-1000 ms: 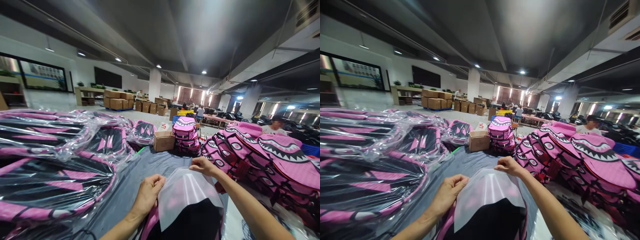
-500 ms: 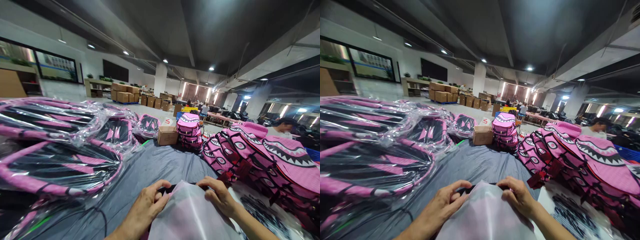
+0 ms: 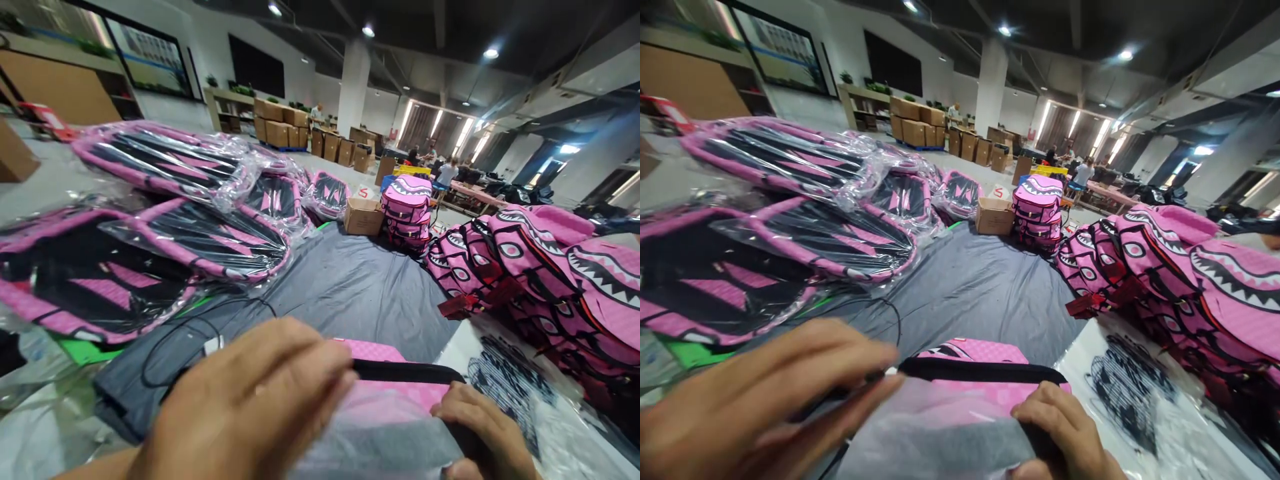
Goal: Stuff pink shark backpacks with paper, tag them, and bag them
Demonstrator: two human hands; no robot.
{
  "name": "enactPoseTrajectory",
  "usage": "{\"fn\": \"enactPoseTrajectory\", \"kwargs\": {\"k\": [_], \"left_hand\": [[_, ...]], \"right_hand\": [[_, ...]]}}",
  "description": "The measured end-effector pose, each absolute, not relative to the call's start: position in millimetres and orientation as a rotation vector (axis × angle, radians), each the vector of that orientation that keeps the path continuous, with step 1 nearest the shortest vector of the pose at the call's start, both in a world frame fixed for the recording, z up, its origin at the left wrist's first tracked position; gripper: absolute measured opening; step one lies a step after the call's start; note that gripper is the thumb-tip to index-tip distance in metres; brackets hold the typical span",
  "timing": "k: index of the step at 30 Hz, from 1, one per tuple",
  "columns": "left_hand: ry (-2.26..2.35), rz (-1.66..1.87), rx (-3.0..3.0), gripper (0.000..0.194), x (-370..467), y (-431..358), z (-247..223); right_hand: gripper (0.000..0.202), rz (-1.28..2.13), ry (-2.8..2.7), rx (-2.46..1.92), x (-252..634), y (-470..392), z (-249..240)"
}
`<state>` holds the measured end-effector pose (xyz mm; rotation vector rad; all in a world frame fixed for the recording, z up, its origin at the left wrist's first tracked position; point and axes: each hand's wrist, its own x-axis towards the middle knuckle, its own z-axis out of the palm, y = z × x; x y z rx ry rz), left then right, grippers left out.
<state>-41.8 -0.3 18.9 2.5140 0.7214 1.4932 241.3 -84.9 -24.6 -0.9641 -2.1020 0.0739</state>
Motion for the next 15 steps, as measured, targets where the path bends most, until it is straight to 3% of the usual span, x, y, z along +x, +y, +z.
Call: {"fn": "enactPoseTrajectory", "kwargs": {"k": [3, 6, 10, 15], "left_hand": [[0.426, 1.614, 2.758, 0.022, -18, -22, 19], [0.499, 1.489, 2.826, 0.021, 1, -31, -5], [0.601, 1.459, 2.472, 0.022, -3, -31, -39], [0.527, 1.157, 2.17, 0.034, -22, -35, -50]], "right_hand": [[0.038, 0.01, -2.094, -0.96, 235, -85, -23], [0.037, -0.019, -2.087, -0.958, 231, -83, -27], [0.037, -0.048, -2.054, -0.895, 230, -82, -41], [0.04, -0.044, -2.094, -0.886, 224, -93, -44]]}}
